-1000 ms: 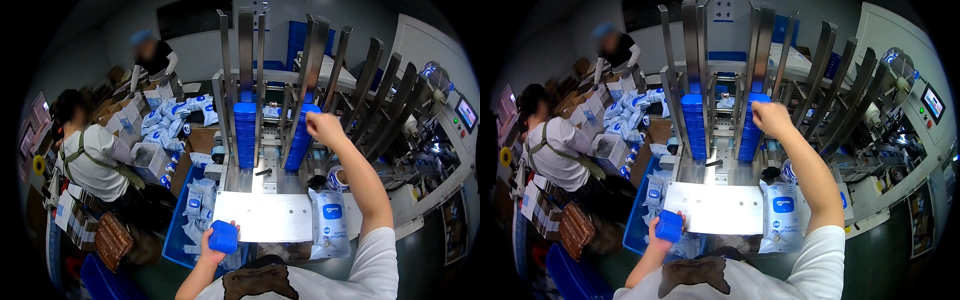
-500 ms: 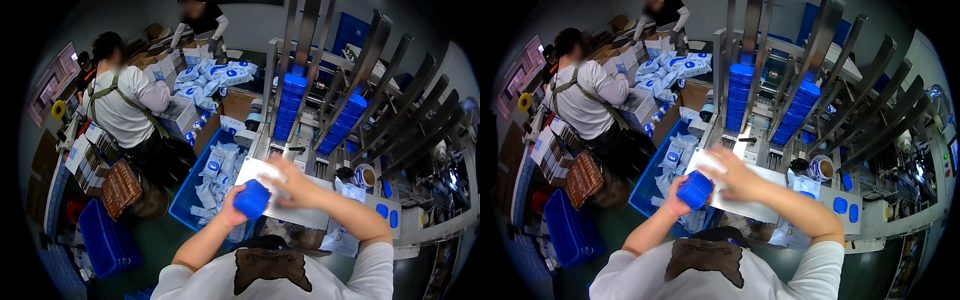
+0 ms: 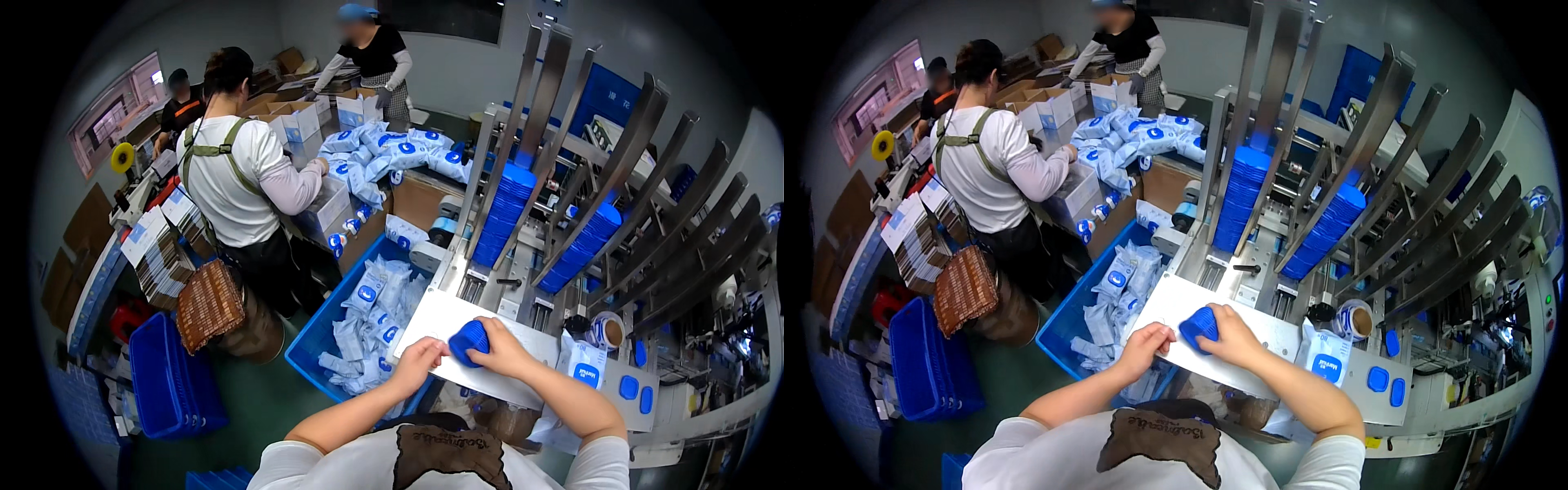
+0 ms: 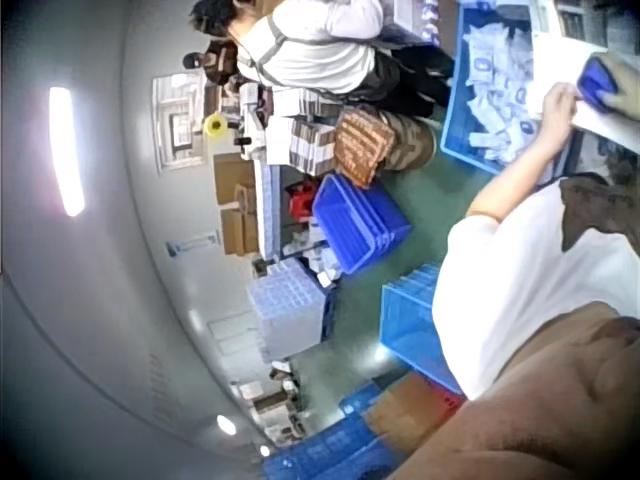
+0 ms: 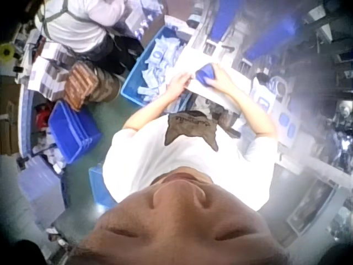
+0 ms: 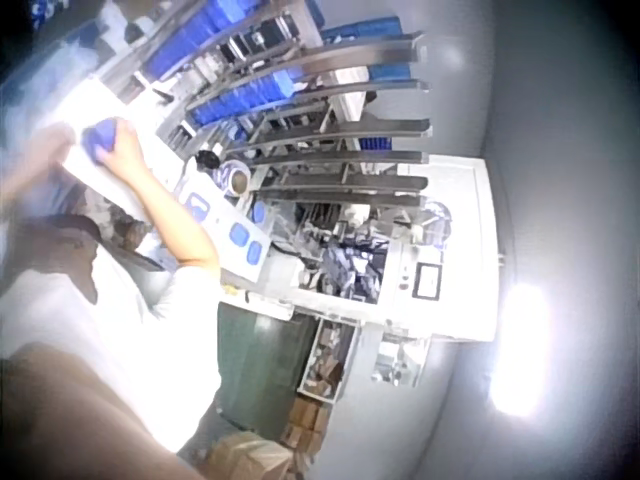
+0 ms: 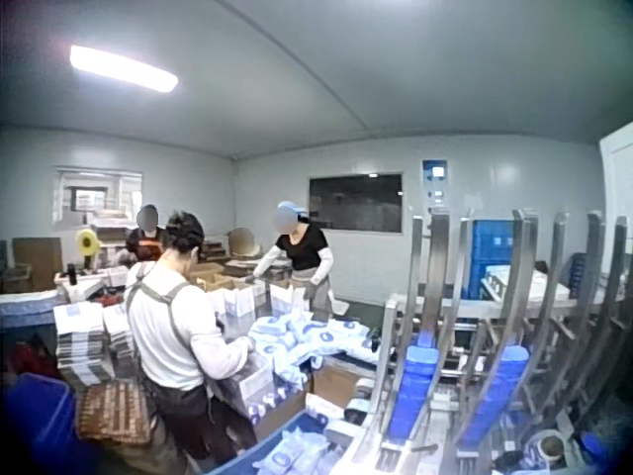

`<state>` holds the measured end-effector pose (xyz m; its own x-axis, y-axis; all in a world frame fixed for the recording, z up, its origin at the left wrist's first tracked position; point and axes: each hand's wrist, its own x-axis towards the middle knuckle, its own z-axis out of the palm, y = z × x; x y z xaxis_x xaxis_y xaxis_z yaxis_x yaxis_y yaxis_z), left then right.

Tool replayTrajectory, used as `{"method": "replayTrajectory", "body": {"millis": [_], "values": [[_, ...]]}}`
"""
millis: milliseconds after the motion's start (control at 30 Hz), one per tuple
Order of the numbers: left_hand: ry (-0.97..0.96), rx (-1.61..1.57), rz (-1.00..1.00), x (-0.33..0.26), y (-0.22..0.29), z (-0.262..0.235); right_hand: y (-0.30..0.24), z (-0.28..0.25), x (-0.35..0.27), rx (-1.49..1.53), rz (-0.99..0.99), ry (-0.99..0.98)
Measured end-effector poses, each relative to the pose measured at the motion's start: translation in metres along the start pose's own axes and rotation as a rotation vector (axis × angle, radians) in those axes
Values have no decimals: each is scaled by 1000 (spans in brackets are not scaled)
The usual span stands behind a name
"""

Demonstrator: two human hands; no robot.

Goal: The person takes stacks of blue plastic lids from a large box, places them into an automated packaging machine feeder, and then moves to a table to organize packed wet-wipe style pouches.

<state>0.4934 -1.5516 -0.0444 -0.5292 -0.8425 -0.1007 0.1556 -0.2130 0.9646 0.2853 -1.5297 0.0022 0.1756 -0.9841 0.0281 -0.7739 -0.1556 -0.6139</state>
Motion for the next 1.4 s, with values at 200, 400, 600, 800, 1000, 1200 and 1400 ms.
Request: {"method": "replayTrajectory", "body": {"millis": [200,400,600,800,1000,1200,1400], "values": [[195,755,593,0,33,7,-33,1,14,264,52,150],[86,313,446,-1,-5,-29,-56,-56,44,-214,-422,-61],[414,159,368,-16,-5,-64,-150,-276,143,-773,-666,1085],[475,86,279,-37,-53,-107,-143,-336,196,-1233,-93,1083],[568,-36,161,-64,-68,-121,-60,-255,188,-1431,-422,977],[559,25,152,-70,-50,-121,-47,-203,172,-1429,-87,255],[479,39,157,-73,-36,-116,-44,-184,161,-1326,-331,661]]}}
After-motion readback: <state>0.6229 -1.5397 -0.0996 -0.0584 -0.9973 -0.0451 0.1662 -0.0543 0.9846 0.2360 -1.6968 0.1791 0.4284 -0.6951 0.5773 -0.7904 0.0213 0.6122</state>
